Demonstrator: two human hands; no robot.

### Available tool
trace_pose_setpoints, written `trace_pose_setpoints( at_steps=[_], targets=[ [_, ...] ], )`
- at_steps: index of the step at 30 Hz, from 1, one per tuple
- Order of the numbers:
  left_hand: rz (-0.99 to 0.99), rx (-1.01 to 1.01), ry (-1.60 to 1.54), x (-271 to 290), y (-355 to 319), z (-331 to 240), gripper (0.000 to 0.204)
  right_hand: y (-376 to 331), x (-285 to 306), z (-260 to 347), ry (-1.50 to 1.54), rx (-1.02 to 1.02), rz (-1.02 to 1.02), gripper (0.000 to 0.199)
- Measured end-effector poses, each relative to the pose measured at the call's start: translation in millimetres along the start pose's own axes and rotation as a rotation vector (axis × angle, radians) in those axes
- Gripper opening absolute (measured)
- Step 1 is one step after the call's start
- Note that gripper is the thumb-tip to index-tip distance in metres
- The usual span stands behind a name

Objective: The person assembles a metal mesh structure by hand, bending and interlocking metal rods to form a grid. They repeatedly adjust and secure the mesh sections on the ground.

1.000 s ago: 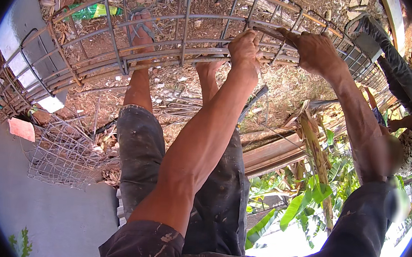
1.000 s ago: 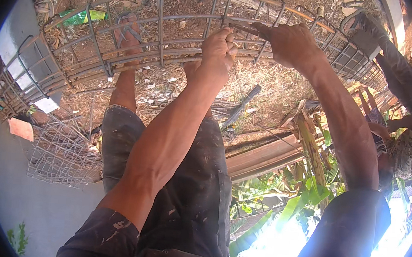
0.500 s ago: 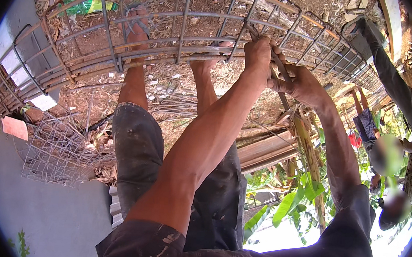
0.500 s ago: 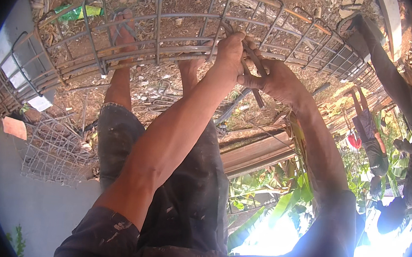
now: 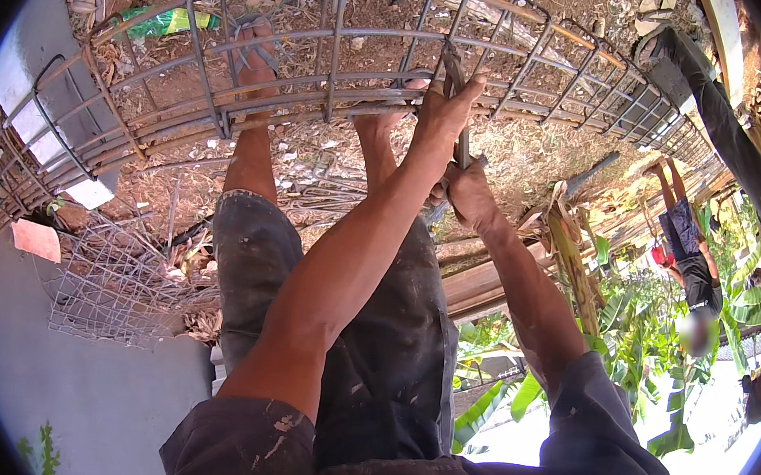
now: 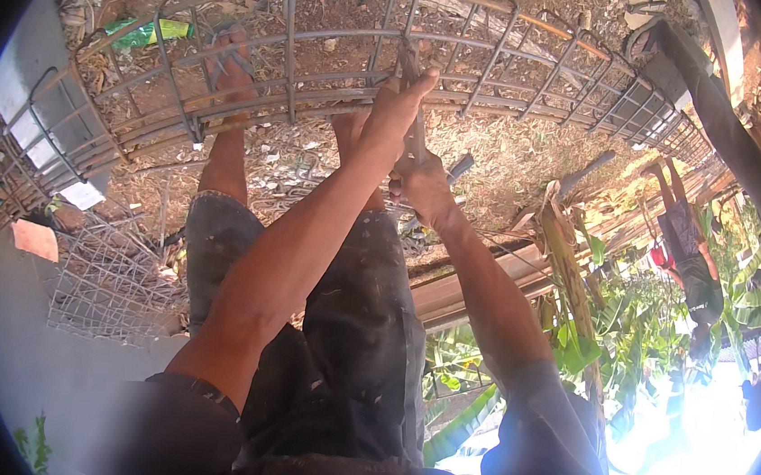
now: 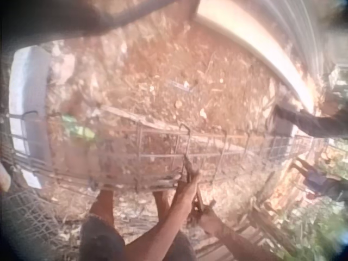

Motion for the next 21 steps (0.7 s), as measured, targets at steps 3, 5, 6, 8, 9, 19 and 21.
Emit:
trace_pose_setpoints(
  at_steps=[3,5,6,8,9,19,21],
  targets=[
    [-0.012,0.074,-0.042,-11,-12,-12,0.055,-21,26,47,-0.079,-0.158,0.088,0.048],
    [0.022,0.084,0.011,-14,-21,-20,0.046,-32,37,85,-0.098,-0.234,0.175,0.05],
    [0.042,0.096,-0.156,-17,-12,-13,0.04,-34,33,100,-0.089,-0.267,0.218,0.049],
    [0.031,0.148,-0.142,-23,-17,-19,0.036,-33,38,120,-0.08,-0.291,0.278,0.047],
    [0.019,0.173,-0.137,-26,-18,-25,0.034,-31,40,129,-0.128,-0.301,0.253,0.046],
    [0.253,0.384,-0.637,-50,-32,-27,0.034,-16,68,125,0.122,-0.415,0.375,0.046],
    [0.285,0.403,-0.649,-51,-30,-30,0.034,-18,68,125,0.001,-0.343,0.348,0.053]
  ],
)
Point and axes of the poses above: each hand's wrist, its own y-axis towards the middle knuckle, its own x-axis out of the back of the hand, z = x × y, the point moved 4 cm from there along y, towards the middle knuckle, and after that the axes turned 14 degrees about -z, right-handed, at the moved point
